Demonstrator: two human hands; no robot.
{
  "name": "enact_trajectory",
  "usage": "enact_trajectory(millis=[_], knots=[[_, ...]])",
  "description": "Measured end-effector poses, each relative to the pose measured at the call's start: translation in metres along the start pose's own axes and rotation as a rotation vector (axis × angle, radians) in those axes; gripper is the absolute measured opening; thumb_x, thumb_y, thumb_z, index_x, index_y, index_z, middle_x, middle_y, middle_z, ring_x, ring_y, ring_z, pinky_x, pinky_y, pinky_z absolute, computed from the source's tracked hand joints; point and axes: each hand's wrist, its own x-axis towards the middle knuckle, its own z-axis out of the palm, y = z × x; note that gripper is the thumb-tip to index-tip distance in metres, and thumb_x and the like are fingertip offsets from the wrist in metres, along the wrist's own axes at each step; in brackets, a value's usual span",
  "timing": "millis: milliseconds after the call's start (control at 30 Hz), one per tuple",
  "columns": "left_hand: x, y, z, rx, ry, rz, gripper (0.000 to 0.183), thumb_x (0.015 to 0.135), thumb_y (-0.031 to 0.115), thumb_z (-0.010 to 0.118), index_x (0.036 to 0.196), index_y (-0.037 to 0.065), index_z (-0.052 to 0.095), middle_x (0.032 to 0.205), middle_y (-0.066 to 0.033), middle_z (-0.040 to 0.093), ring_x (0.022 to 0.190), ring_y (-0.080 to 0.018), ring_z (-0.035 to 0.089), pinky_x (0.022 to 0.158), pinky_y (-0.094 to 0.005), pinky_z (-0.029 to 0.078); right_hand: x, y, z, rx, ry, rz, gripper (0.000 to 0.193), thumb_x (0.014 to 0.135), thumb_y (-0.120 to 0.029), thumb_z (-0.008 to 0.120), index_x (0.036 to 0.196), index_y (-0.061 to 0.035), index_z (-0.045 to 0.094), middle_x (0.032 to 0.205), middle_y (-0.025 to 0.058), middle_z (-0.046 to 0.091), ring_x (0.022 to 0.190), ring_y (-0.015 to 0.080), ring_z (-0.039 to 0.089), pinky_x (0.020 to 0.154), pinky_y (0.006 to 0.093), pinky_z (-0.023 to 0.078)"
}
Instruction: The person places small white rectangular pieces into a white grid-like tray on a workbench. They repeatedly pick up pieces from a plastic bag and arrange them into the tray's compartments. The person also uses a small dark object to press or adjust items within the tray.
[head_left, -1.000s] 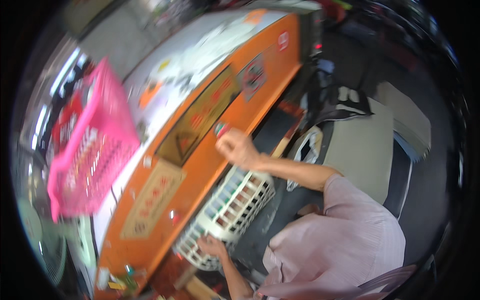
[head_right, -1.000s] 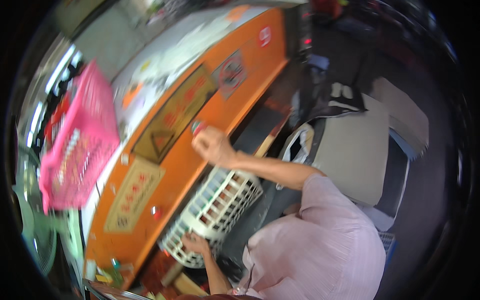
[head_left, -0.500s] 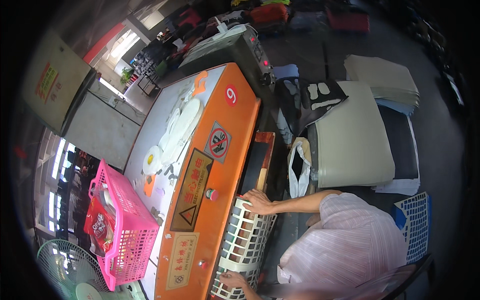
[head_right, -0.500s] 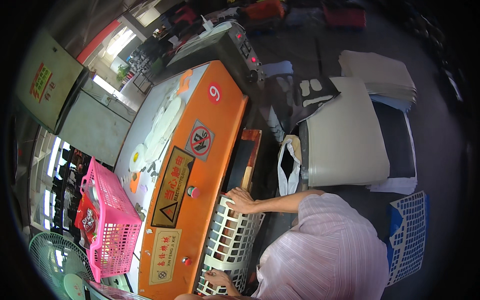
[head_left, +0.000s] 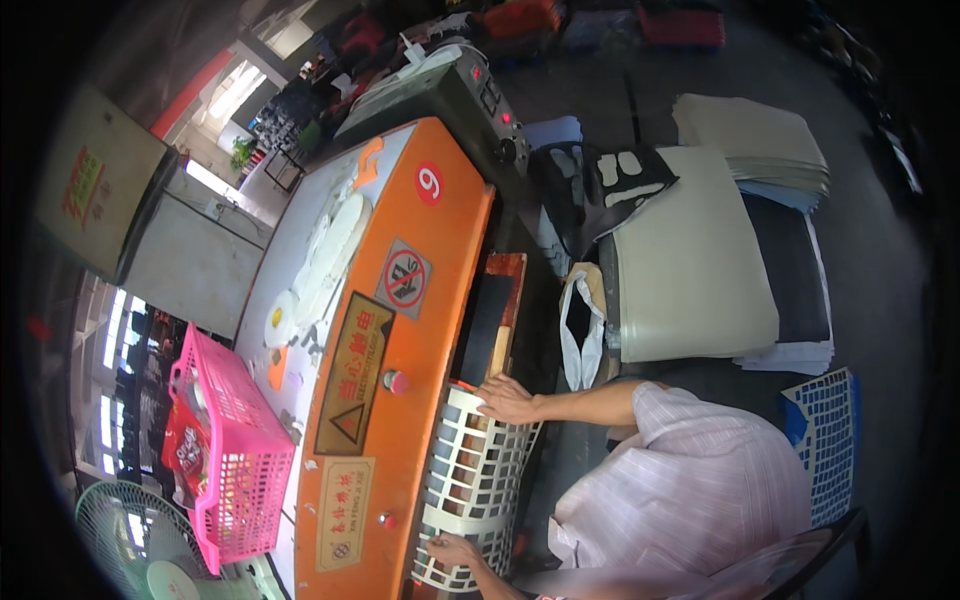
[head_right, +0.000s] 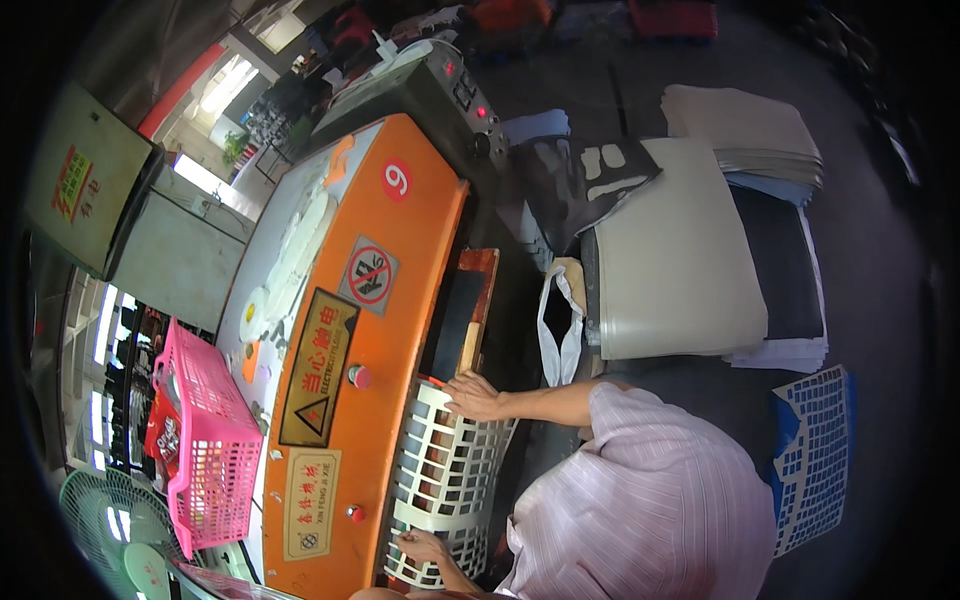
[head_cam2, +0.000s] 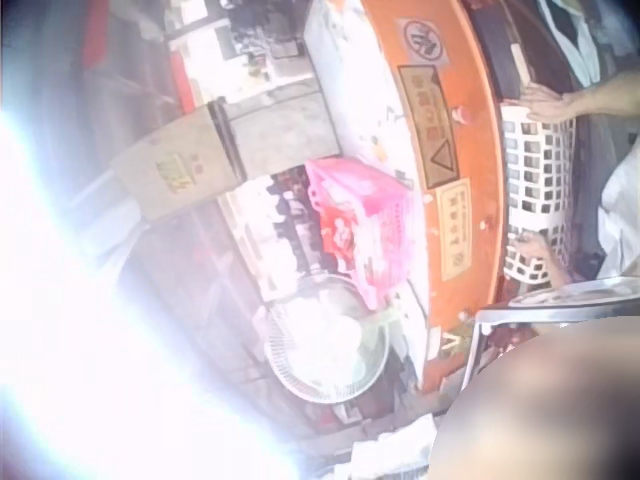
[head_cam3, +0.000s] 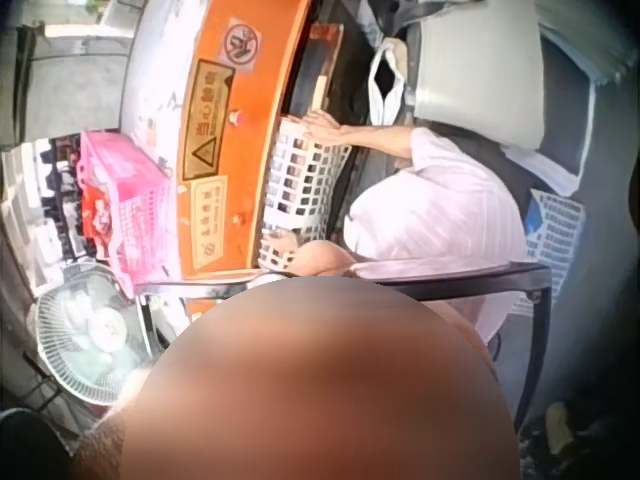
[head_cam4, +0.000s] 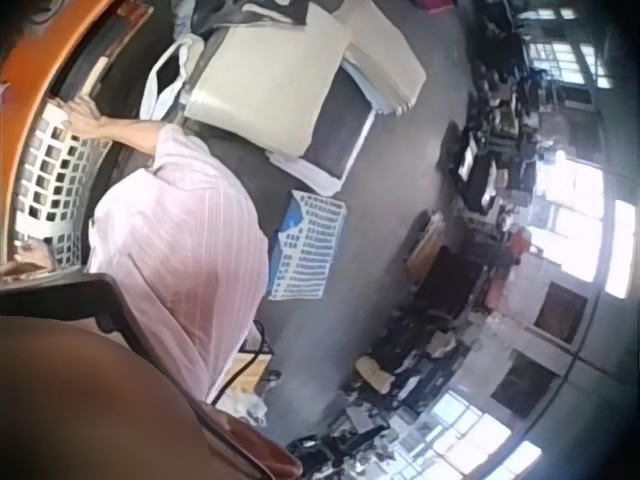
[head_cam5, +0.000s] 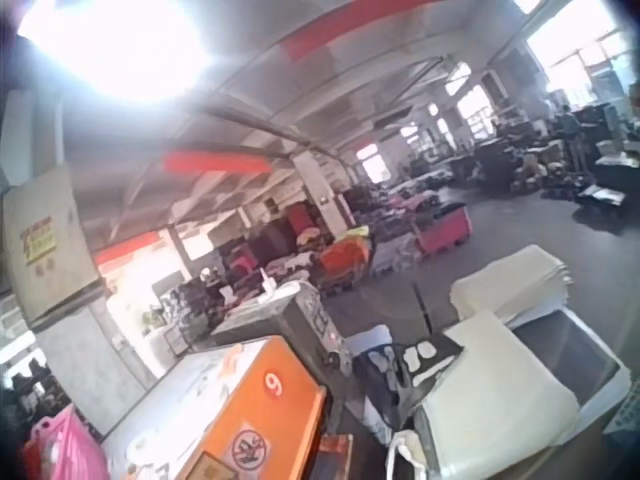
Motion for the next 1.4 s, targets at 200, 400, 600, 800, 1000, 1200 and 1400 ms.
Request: enact_trajectory(millis=[200,400,600,800,1000,1200,1400], knots=[[-0.019,0.003,0.000,-0.125,-0.030,-0.014,0.015,0.090,0.007,0.058,0.098,-0.006,0.059,0.091,-0.0215,0.062,0.078,-0.0362,0.059,0.075,-0.0455,0.049,-0.005,-0.005,-0.015,0.000,0.005,0.094,0.026,0.091,-0.027,0.070,0.100,-0.0031,0.069,0.097,0.0165,0.069,0.099,0.0340,0.064,0.090,0.0474,0.049],[-0.013,0.016,-0.015,-0.065,-0.037,0.002,0.017,0.087,0.003,0.061,0.102,-0.005,0.063,0.098,-0.0197,0.064,0.091,-0.0365,0.065,0.082,-0.0467,0.051,0.059,-0.038,-0.012,0.109,-0.091,0.075,0.051,0.088,-0.027,0.078,0.127,0.0018,0.060,0.122,0.0206,0.063,0.116,0.0395,0.058,0.100,0.0478,0.048],[-0.002,0.048,-0.032,0.024,-0.098,-0.082,0.004,0.087,0.001,0.060,0.090,0.001,0.060,0.088,-0.0116,0.056,0.074,-0.0249,0.052,0.070,-0.0379,0.046,0.129,-0.075,0.043,0.341,-0.511,-0.270,0.077,0.082,-0.032,0.086,0.140,0.0050,0.052,0.142,0.0224,0.055,0.127,0.0398,0.051,0.110,0.0485,0.045],[0.000,0.049,-0.012,-0.025,-0.089,-0.198,0.004,0.088,-0.003,0.060,0.090,0.000,0.059,0.087,-0.0092,0.053,0.071,-0.0218,0.050,0.059,-0.0356,0.041,0.155,-0.057,0.091,0.392,-0.694,-0.353,0.071,0.078,-0.027,0.089,0.135,0.0008,0.058,0.126,0.0150,0.064,0.114,0.0344,0.056,0.103,0.0434,0.049],[-0.027,0.035,-0.020,-0.028,-0.127,-0.239,0.010,0.086,-0.008,0.061,0.094,-0.002,0.061,0.091,-0.0146,0.056,0.075,-0.0270,0.056,0.054,-0.0352,0.042,0.181,-0.040,0.087,0.788,-0.967,0.570,0.067,0.084,-0.025,0.089,0.138,0.0034,0.062,0.131,0.0163,0.067,0.114,0.0204,0.064,0.099,0.0329,0.052],[-0.041,0.031,-0.025,-0.024,-0.198,-0.359,0.011,0.087,-0.009,0.060,0.094,-0.001,0.059,0.090,-0.0143,0.056,0.075,-0.0288,0.056,0.057,-0.0381,0.042,0.176,-0.035,0.056,0.438,-0.946,-0.110,0.075,0.080,-0.028,0.089,0.140,0.0031,0.055,0.135,0.0196,0.059,0.129,0.0359,0.053,0.109,0.0444,0.047],[-0.038,0.023,-0.019,-0.024,-0.145,-0.221,0.010,0.088,-0.008,0.060,0.094,0.000,0.058,0.090,-0.0115,0.055,0.071,-0.0221,0.051,0.056,-0.0339,0.039,0.149,-0.038,0.067,0.325,-0.863,-0.276,0.072,0.079,-0.018,0.086,0.140,0.0045,0.053,0.136,0.0208,0.057,0.126,0.0386,0.053,0.107,0.0458,0.049]])
